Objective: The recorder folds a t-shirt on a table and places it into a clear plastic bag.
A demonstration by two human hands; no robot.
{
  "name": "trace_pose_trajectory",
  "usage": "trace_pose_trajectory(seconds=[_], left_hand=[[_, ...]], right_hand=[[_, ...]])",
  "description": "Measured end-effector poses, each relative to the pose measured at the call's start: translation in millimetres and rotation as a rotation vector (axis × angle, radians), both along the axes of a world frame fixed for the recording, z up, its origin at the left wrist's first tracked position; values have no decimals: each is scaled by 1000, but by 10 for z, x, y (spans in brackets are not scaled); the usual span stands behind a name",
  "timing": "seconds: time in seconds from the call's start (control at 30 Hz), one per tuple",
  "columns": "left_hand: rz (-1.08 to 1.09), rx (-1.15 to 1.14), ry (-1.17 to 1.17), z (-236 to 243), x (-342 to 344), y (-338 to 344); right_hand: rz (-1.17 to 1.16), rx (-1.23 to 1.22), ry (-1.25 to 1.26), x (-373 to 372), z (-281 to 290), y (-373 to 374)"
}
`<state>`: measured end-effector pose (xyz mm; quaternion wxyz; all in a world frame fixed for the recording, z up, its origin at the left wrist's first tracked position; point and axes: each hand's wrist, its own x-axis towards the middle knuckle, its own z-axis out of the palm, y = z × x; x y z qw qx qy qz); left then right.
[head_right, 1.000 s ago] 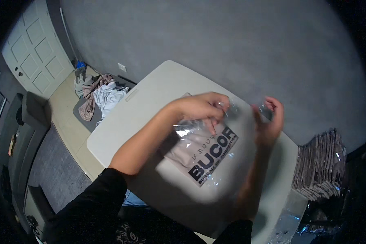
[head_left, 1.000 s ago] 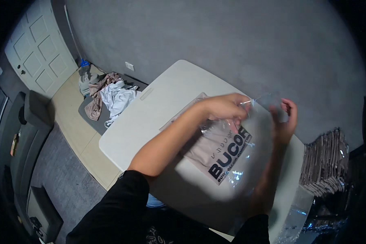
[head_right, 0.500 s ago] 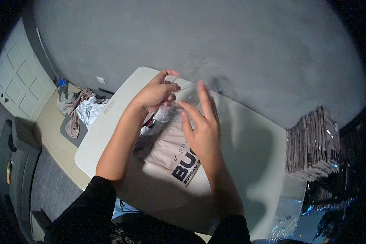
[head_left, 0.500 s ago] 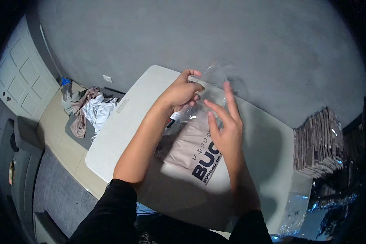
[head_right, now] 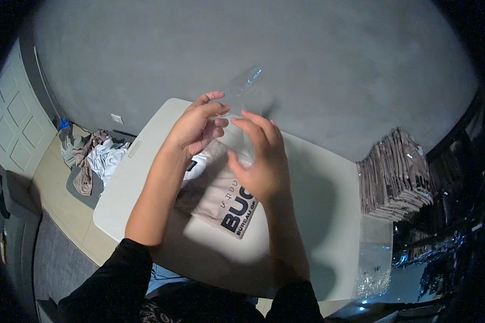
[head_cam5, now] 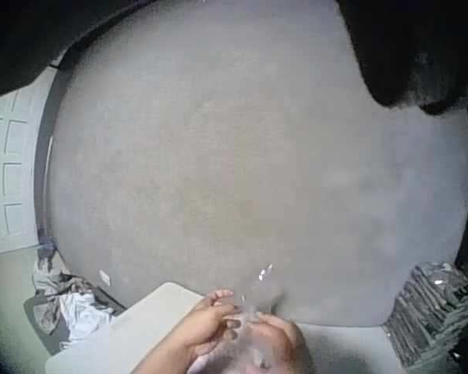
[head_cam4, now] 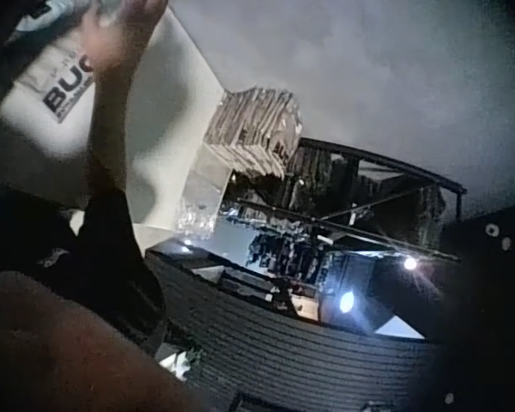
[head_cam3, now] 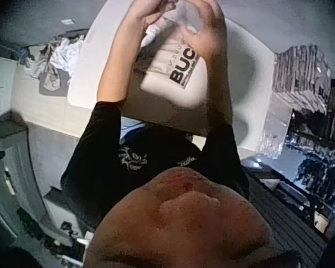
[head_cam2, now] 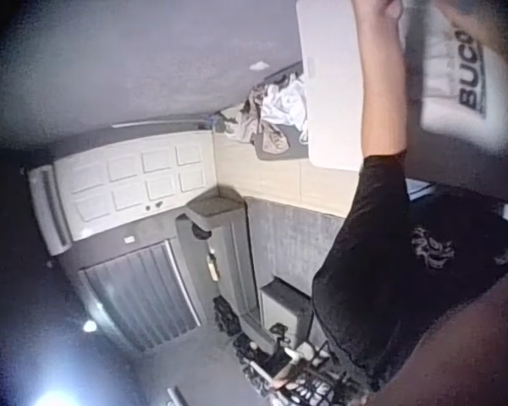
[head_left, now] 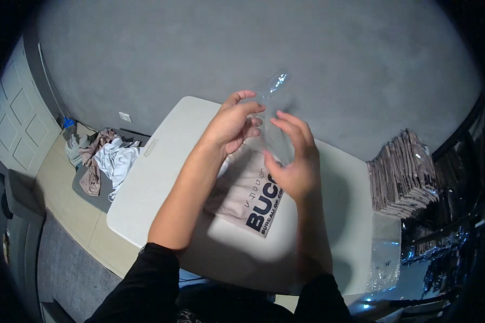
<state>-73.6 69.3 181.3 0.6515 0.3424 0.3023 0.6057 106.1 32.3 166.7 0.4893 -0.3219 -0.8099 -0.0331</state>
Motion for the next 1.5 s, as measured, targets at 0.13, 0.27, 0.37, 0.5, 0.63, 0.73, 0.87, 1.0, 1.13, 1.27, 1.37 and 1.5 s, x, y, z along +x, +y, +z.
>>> trace_pose_trajectory(seconds=[0.13, 0.27, 0.37, 0.5, 0.63, 0.73, 0.87, 1.0, 1.13, 1.27, 1.37, 1.5], left_hand=[[-52, 10, -25, -73, 36, 21], [216, 152, -58, -80, 215, -3], [556, 801, 434, -188, 323, 95], [656, 1338, 1108, -117, 384, -78], [671, 1270, 1075, -205, 387, 2], [673, 1293, 1109, -199, 329, -16], [648, 1338, 1095, -170, 356, -57], [655, 1332, 1045, -168, 352, -45], [758, 1304, 1022, -235, 361, 6], [776, 1189, 1060, -266, 372, 22], [801, 1116, 1106, -323, 388, 67], [778, 1072, 1139, -427, 370, 143]], right_hand=[[73, -206, 119, 153, -152, 113], [-80, -177, 266, 277, -144, 168], [-154, -276, 326, 409, 13, 109], [-66, -410, 259, 443, 55, 32], [15, -548, 225, 509, 121, 13], [114, -639, 230, 512, 124, 8], [131, -653, 198, 451, 149, -26], [161, -652, 226, 501, 104, 32], [101, -687, 253, 378, 151, -56], [14, -633, 230, 374, 49, 79], [-23, -593, 197, 395, -9, 163], [-71, -546, 135, 412, -35, 208]])
